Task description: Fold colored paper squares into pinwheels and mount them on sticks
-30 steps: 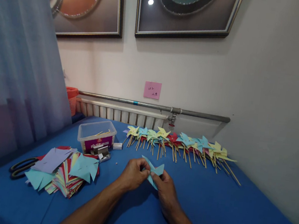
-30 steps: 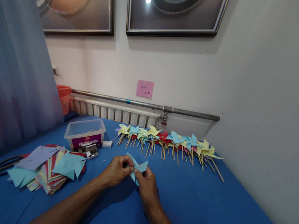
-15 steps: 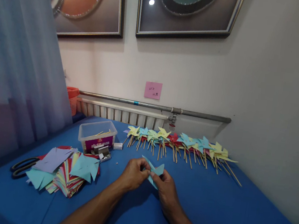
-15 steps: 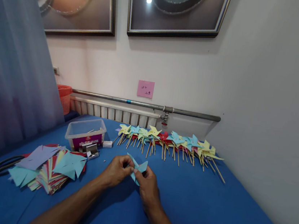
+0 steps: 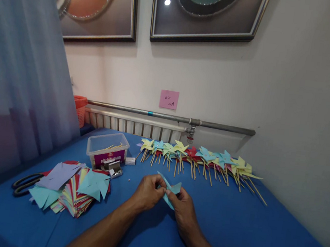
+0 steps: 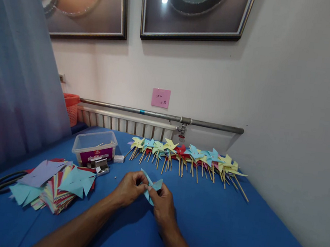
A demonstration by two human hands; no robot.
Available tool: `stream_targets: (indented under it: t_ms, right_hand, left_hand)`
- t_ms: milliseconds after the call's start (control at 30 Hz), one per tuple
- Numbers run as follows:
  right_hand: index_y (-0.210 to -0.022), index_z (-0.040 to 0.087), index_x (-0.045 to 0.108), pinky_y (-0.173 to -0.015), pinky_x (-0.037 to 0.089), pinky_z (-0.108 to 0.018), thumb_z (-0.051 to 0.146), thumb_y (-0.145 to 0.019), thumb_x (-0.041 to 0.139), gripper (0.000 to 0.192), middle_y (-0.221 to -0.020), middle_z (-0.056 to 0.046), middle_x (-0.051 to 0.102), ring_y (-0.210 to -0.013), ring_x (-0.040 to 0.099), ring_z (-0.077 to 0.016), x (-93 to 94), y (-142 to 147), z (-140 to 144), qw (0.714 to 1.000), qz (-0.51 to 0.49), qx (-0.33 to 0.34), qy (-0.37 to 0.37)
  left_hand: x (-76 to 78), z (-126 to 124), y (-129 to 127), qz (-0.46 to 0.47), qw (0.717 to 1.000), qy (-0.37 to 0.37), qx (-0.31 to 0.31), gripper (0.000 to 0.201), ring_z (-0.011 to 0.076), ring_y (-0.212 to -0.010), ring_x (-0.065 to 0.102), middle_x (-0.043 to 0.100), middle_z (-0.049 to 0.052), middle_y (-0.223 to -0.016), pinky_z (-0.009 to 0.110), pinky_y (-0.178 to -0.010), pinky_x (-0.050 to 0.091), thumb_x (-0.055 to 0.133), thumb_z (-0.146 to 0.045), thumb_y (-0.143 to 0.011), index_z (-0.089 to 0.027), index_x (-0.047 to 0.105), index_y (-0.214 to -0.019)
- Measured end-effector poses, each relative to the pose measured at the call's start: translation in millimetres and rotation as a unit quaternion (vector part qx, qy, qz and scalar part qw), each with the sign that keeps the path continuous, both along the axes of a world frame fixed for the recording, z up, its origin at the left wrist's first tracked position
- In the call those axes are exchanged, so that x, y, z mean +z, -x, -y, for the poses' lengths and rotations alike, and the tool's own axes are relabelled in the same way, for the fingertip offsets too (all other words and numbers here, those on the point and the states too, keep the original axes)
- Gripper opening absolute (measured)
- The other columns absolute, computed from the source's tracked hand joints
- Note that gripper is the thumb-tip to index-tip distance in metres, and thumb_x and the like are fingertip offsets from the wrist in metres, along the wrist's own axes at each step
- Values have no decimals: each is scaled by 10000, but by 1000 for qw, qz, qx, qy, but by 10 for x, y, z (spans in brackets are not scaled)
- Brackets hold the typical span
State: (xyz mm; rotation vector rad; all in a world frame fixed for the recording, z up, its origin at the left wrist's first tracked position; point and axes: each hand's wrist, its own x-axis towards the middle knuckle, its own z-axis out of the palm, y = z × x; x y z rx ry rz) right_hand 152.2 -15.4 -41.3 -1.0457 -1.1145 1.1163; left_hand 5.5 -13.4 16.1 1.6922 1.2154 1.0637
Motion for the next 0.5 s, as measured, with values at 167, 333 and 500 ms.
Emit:
stream_targets:
  t_ms: [167, 333, 500]
  right_hand:
    - [-911, 173, 716, -624, 457, -284, 594, -677, 792, 488, -732, -30, 699, -662, 589, -189, 117, 19, 79, 1000, 7, -7, -14]
    - [-879, 177, 717, -632, 461, -297, 610, -621, 813, 513, -726, -31, 698, -657, 587, -196, 132, 12, 67, 1000, 10, -3, -4]
    - [-825, 177, 707, -612, 442, -283, 574, -589, 840, 481, -680, -1, 672, -622, 570, -174, 114, 7, 47, 1000, 1, -4, 5]
  left_hand:
    - [11, 19, -18, -7, 1000, -17, 21, 33, 90, -537, 388, 458, -75, -559, 224, -528, 267, 595, -150, -719, -173, 604, -741]
    - [-7, 4, -22, 2, 1000, -22, 19, 68, 87, -542, 387, 458, -80, -570, 218, -528, 270, 594, -127, -715, -179, 579, -755]
    - [-34, -12, -22, -3, 999, -23, 24, 92, 90, -555, 400, 480, -77, -592, 221, -535, 291, 579, -113, -705, -185, 566, -760]
